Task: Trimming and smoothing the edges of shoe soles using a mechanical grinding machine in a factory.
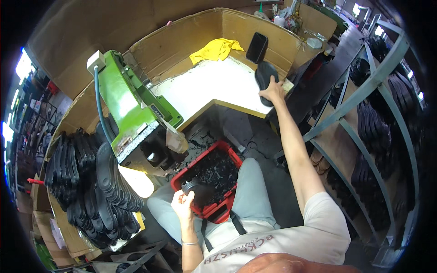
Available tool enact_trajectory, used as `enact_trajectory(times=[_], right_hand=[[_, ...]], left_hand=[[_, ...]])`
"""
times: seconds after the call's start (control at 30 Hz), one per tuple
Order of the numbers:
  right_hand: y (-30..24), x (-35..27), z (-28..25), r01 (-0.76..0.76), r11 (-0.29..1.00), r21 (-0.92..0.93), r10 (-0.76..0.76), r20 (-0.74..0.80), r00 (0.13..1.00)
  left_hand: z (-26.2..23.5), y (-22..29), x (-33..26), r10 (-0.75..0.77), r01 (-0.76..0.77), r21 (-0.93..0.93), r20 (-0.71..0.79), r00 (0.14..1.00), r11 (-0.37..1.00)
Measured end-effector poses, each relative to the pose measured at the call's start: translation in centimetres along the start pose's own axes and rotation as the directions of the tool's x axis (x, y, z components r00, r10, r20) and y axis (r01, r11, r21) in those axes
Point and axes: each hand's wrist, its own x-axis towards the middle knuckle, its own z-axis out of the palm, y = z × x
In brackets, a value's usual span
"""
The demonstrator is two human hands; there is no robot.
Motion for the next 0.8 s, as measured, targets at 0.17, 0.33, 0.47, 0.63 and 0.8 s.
enact_trajectory(times=[0.17,0.33,0.47,0.63,0.8], right_hand=[[-7.1,-5.1,1.4,0.12,0.989,0.081,-0.13,0.135,0.982],[-15.1,-6.6,3.9,0.26,0.956,0.133,-0.279,0.156,0.947],[-18.7,-5.6,4.7,0.244,0.961,0.132,-0.27,0.234,0.934],[-19.4,-8.6,4.8,0.308,0.944,0.122,-0.327,0.195,0.925],[-10.3,-21.0,1.3,0.574,0.368,0.732,-0.711,-0.176,0.68]], left_hand=[[0.9,-0.2,0.0,-0.007,-0.004,-0.153,-0.072,0.997,0.988],[1.7,1.9,-0.2,-0.01,0.007,-0.136,-0.02,1.0,0.991],[1.1,2.0,-0.2,0.055,-0.059,-0.051,-0.078,0.995,0.997],[0.4,1.7,0.2,-0.018,-0.007,-0.127,-0.192,0.981,0.992],[1.2,4.2,0.3,0.031,-0.032,-0.004,-0.158,0.987,0.999]])
